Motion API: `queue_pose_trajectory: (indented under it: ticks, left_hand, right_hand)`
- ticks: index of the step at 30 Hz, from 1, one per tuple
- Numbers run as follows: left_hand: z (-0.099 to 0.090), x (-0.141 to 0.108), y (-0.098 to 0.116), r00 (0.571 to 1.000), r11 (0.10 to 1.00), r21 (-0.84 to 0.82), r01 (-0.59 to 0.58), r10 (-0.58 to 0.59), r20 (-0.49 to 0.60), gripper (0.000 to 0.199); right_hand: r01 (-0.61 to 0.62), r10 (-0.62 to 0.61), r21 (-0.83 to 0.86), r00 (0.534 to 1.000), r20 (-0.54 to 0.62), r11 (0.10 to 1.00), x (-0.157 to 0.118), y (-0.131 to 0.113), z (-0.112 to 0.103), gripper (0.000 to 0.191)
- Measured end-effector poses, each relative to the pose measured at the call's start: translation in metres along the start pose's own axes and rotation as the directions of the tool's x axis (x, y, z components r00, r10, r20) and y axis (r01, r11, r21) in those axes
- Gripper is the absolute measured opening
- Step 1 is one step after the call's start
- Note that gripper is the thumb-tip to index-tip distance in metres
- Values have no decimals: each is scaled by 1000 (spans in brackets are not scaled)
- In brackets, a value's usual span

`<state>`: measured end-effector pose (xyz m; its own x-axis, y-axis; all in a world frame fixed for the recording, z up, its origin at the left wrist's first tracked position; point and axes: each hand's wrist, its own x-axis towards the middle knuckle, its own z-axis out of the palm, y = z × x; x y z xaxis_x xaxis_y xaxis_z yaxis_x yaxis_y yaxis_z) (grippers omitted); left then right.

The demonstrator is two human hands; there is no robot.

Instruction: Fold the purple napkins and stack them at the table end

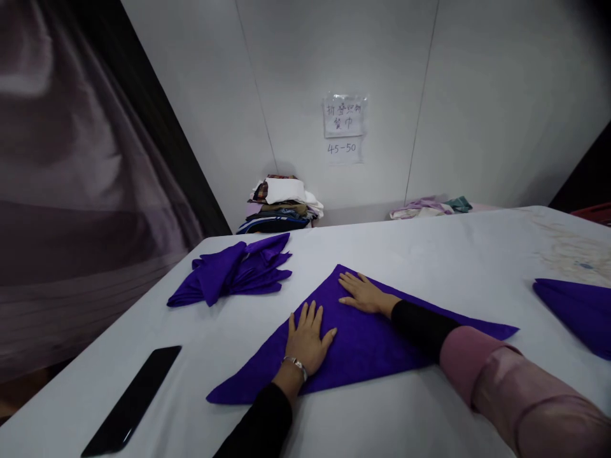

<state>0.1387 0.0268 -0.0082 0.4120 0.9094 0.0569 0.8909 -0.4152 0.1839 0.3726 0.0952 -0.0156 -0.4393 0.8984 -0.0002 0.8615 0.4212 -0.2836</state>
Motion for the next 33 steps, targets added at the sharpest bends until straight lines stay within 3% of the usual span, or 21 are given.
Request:
queue_pose_trajectory:
  ticks: [5, 9, 14, 17, 19, 23, 25, 28, 30, 31, 33]
  left_hand:
    - [2, 1, -1, 1000, 1000, 26, 13, -13, -9, 62]
    - [1, 1, 0, 1000, 999, 45, -14, 15, -20, 62]
    - [-2, 0, 2, 1000, 997, 70, -14, 12, 23, 63]
    - [0, 0, 1, 999, 997, 76, -11, 8, 33, 64]
    - [3, 1, 0, 1000, 997, 78, -9, 7, 28, 63]
    - [6, 1, -1, 1000, 997, 77, -17, 15, 18, 63]
    - [5, 1, -1, 1000, 997, 75, -17, 16, 21, 64]
    - [4, 1, 0, 1000, 997, 72, -14, 13, 20, 65]
    - [4, 0, 0, 1000, 997, 75, -17, 16, 14, 65]
    - [5, 0, -1, 1000, 997, 78, -21, 20, 10, 65]
    - [7, 0, -2, 1000, 996, 84, -30, 30, 0, 64]
  right_hand:
    - [-66, 65, -15, 997, -52, 998, 16, 3, 1, 71]
    - [-8, 8, -6, 998, -58, 1000, 24, 2, 3, 69]
    - [-175, 174, -14, 983, -57, 984, 37, 17, -4, 68]
    - [-215, 213, -23, 973, -89, 976, 37, 14, -5, 73]
    - [-160, 156, -36, 984, -88, 986, 32, 3, 0, 77]
    - [90, -90, -30, 996, 20, 995, 24, -12, 6, 76]
    - [45, -44, -33, 998, 36, 998, 27, -8, 2, 73]
    - [-147, 145, -49, 989, -33, 988, 33, 0, -8, 73]
    - [-213, 208, -54, 975, -80, 976, 34, -3, -10, 75]
    - [-199, 193, -55, 977, -92, 979, 32, -9, -9, 75]
    - [-53, 50, -42, 996, -69, 998, 25, -25, -2, 73]
